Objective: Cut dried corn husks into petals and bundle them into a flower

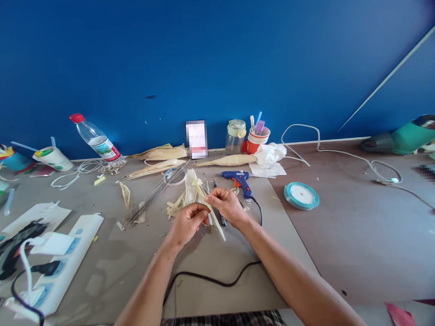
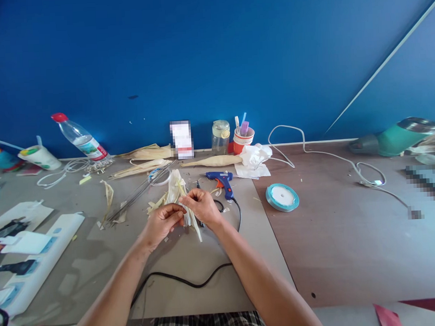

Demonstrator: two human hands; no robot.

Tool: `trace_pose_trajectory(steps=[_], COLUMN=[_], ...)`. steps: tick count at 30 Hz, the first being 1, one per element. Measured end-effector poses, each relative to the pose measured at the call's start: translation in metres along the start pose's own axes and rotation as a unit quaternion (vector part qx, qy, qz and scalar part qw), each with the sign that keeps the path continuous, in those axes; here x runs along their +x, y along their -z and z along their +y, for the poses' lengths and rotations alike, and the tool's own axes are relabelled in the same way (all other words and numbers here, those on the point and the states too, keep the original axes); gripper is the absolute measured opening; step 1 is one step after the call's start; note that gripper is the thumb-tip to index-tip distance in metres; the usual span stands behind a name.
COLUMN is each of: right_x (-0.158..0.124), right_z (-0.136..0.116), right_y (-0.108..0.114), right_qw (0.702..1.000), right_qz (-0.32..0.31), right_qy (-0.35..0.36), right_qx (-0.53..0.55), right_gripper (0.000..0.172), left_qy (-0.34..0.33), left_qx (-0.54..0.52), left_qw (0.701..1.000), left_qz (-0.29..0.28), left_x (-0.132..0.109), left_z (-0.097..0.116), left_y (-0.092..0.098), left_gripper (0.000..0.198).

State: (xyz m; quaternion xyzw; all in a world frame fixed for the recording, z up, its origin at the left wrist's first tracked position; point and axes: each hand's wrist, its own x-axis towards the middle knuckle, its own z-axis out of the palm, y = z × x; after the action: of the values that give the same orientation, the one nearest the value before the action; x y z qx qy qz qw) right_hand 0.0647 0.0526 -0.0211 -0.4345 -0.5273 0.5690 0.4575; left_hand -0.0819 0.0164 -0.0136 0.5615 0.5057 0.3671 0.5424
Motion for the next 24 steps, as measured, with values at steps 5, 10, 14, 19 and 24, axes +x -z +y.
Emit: trace_pose_trajectory(steps=[5, 10, 14, 19, 24], right_x=[-0.001, -0.003, -0.003, -0.003, -0.003], right_z=[-0.005, -0.012, -0.013, -0.013, -0.016], right_y=[0.004, 0.009, 0.012, 0.015, 0.019], right_qw=[0.998, 0.988, 0.978, 0.971, 0.963], right_qz=[-0.055, -0.139, -0.190, -0.217, -0.249], right_qy=[-0.013, -0.054, -0.071, -0.088, -0.094], right_qx=[-0.033, -0.046, -0.053, -0.052, -0.044], right_gripper=[0.035, 0.038, 0.039, 0.039, 0.041], left_qy=[-0.149, -0.278, -0.302, -0.311, -0.265], left_qx=[0.207, 0.346, 0.360, 0.352, 0.353], left_qw=[0.959, 0.878, 0.862, 0.869, 0.890], left_qz=[0.126, 0.179, 0.188, 0.157, 0.111], left_x=[-0.002, -0.001, 0.000, -0.003, -0.004], left_z=[-0.005, -0.013, -0.018, -0.015, -0.012], left_y=[-0.001, 0.003, 0.006, 0.007, 0.008], left_gripper=[0.014, 0.018, 0.032, 0.041, 0.038])
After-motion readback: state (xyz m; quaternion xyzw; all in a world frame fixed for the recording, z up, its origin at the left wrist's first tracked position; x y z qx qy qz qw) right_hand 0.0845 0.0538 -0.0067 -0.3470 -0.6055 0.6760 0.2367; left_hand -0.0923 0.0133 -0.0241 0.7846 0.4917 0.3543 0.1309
